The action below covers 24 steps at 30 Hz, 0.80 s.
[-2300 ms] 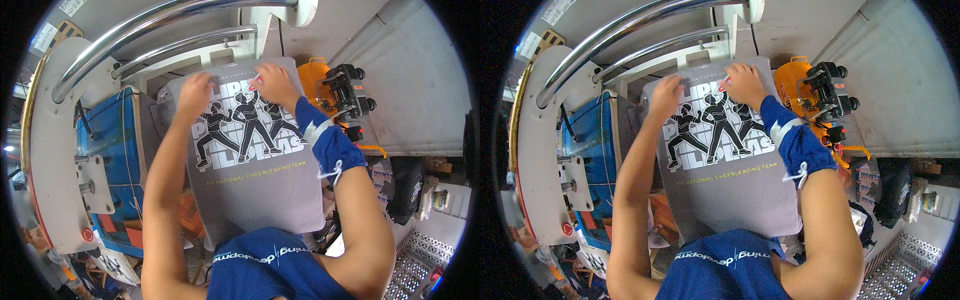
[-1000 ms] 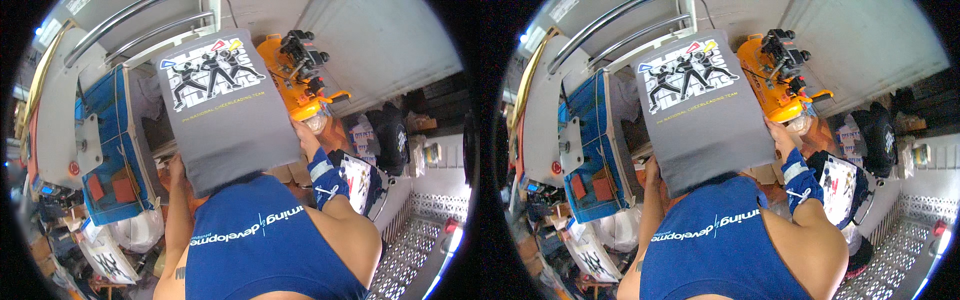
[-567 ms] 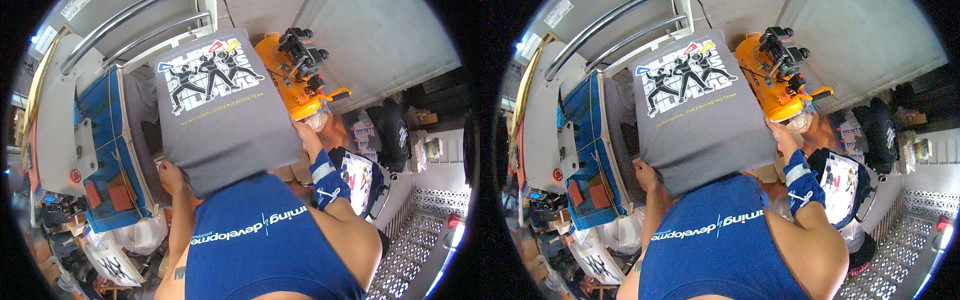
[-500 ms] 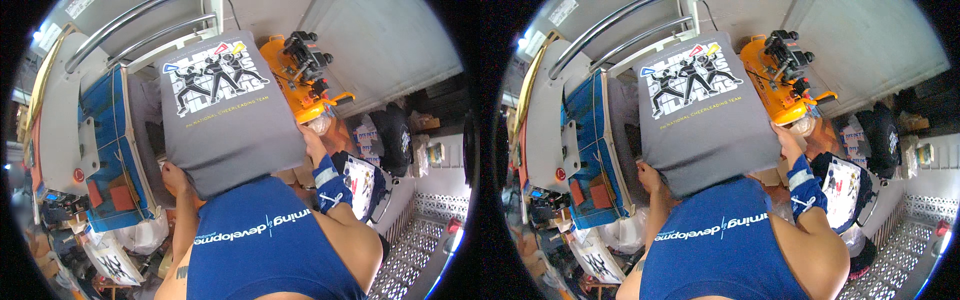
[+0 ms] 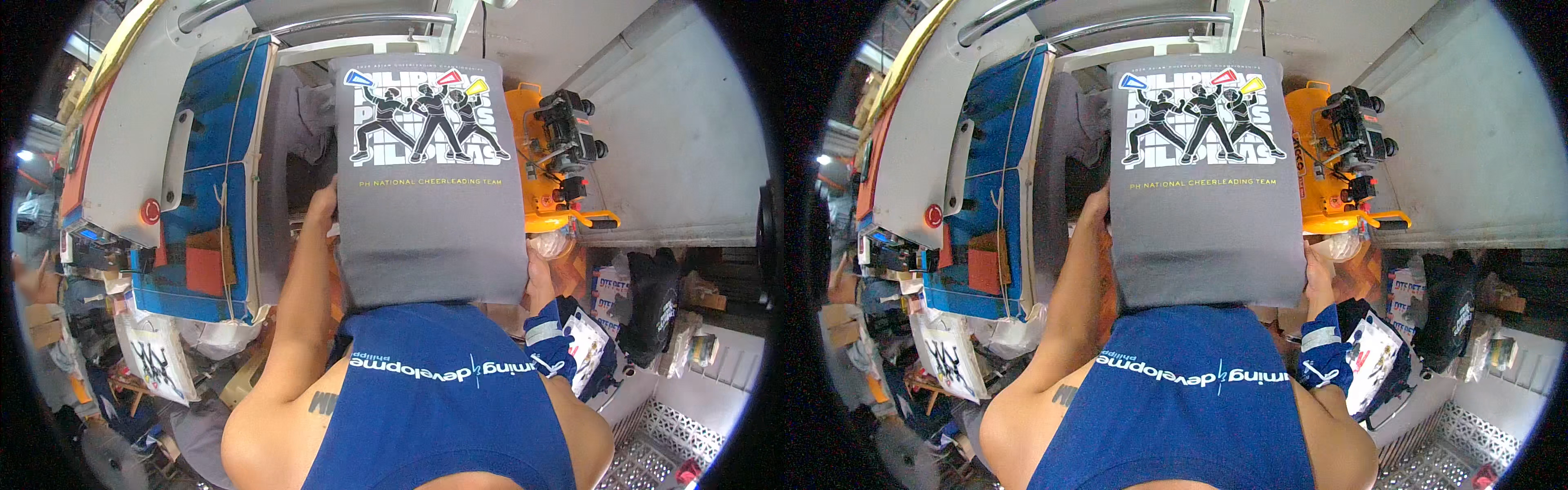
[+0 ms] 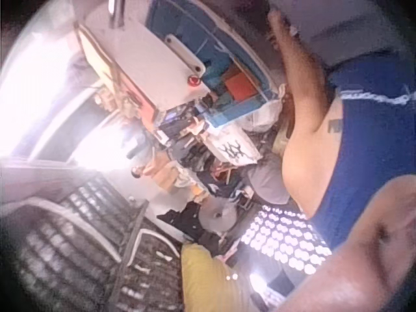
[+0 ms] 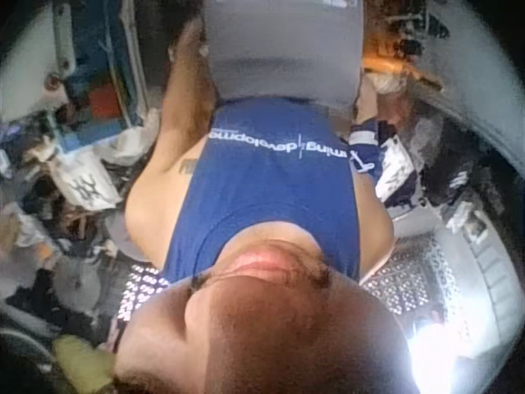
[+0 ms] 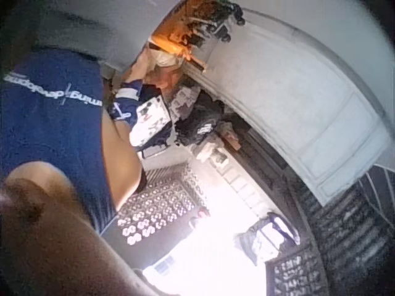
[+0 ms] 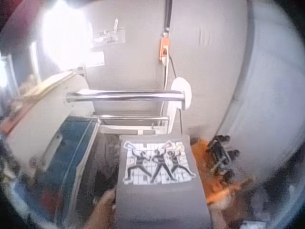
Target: The person places gray t-shirts onto a heat press, aligns and applies transfer designs, operates the press, and removes the finished shirts. The person repeats this process for multiple shirts, handling each one individually and using a cutting tool to trim transfer material.
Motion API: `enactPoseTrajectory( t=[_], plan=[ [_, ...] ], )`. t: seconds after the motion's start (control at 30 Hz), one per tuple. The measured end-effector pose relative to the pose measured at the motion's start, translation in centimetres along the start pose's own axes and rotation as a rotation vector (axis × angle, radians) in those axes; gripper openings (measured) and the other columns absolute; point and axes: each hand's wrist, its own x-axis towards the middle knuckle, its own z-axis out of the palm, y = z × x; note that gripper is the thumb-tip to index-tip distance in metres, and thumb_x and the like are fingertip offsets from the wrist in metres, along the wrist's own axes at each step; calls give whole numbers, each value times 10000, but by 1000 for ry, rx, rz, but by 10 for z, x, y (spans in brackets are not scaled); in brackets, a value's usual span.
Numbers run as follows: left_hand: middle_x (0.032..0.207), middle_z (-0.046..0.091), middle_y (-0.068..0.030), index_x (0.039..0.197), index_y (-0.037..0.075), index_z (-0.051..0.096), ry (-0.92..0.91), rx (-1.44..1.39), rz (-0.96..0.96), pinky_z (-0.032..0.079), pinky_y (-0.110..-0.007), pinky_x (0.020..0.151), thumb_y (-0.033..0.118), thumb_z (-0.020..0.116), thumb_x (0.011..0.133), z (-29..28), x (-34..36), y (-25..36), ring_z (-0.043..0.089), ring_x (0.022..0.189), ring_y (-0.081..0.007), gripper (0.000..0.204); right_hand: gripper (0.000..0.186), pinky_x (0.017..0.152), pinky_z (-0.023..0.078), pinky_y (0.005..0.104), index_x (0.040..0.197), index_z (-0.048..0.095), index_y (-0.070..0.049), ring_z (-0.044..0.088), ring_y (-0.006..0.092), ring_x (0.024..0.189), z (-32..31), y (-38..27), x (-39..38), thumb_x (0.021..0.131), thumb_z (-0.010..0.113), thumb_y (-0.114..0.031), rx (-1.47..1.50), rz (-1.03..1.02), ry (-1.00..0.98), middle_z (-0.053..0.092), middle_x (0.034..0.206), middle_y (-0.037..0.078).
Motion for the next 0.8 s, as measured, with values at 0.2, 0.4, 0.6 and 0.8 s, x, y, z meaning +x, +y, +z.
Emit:
enactPoseTrajectory(
  t=[0.2, 0.4, 0.6, 0.8],
  plan=[
    [1099, 708, -204, 1068, -46, 681, 442, 371, 353, 506, -381, 903, 249, 667, 919, 8, -43, -3, 674, 1012, -317, 330, 382, 844, 549, 359, 1234, 633, -20, 699, 215, 938, -10, 18, 14, 1032, 514, -322, -89, 13, -100, 717, 1066, 104],
    [1079, 694, -157, 1000, -8, 701, 535, 541, 1375, 501, -414, 947, 24, 675, 865, -32, -259, 13, 662, 1041, -310, 141, 320, 703, 549, 359, 1145, 661, -58, 695, 214, 811, -39, 68, -22, 985, 546, -310, -348, 250, 45, 714, 974, 100],
    [1150, 674, -190, 1143, -41, 664, 1351, 775, 1147, 487, -468, 945, 433, 568, 1006, -229, -297, 77, 629, 1078, -370, 503, 259, 562, 548, 359, 1056, 688, -96, 691, 213, 683, -31, 165, -78, 938, 579, -299, -624, 584, 56, 711, 883, 97],
    [1219, 649, -248, 1170, -23, 682, 1252, 1364, 808, 449, -528, 987, 627, 509, 956, -279, -270, 82, 594, 1143, -446, 706, 290, 505, 532, 332, 914, 700, -83, 658, 183, 602, 8, 216, -118, 924, 629, -364, -851, 415, -348, 702, 799, 77]
  ],
)
